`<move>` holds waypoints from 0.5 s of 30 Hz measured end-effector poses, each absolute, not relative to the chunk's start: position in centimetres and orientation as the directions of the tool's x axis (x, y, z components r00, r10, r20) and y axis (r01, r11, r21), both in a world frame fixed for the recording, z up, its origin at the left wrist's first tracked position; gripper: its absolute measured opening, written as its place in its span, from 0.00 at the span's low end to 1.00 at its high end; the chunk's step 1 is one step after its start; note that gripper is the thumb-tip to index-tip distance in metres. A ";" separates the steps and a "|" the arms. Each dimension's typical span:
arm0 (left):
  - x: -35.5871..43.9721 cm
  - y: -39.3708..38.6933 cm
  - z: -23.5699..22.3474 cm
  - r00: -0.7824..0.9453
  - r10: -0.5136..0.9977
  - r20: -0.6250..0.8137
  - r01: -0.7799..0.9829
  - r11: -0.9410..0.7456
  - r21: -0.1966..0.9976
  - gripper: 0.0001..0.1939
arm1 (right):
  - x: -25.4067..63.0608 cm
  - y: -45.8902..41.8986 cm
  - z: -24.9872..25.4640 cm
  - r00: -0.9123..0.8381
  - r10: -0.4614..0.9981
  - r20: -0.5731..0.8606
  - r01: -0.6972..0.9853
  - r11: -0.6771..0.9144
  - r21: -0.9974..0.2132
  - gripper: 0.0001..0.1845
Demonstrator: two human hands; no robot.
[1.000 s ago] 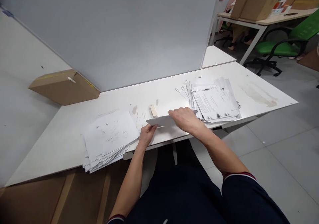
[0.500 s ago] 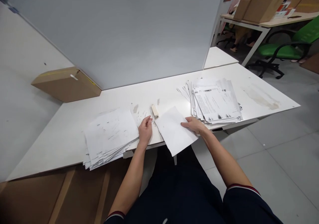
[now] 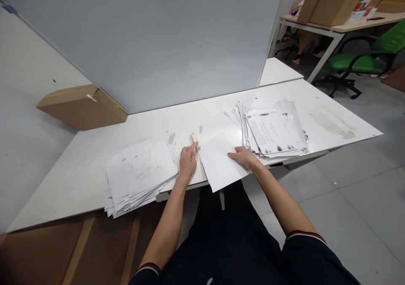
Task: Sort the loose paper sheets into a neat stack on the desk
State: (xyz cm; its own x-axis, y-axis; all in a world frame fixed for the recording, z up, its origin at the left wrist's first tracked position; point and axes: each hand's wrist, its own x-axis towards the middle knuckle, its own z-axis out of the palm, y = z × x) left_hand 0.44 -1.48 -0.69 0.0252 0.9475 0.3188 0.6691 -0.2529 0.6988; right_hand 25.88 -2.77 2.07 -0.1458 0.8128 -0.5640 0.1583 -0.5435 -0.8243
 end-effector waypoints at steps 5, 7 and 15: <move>0.6 -1.3 -1.3 0.041 0.942 0.334 0.728 -0.257 0.635 0.27 | 25.3 -3.0 3.1 -0.118 0.811 -0.573 0.155 -0.555 -0.817 0.10; 0.6 -1.4 -1.3 0.046 0.941 0.337 0.745 -0.257 0.615 0.28 | 25.2 -3.1 3.4 -0.119 0.810 -0.574 0.175 -0.552 -0.815 0.11; 0.7 -1.6 -1.3 -0.017 0.943 0.332 0.657 -0.240 0.715 0.24 | 24.5 -3.5 7.5 0.222 0.965 -0.136 0.237 -0.189 -0.953 0.17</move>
State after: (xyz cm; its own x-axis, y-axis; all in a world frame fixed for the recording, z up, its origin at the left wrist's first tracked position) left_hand 0.73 -1.63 -1.35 -0.0169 0.9431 0.3320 0.6573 -0.2397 0.7145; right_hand 24.49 -3.46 7.53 0.2221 0.9654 -0.1364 0.2373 -0.1892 -0.9528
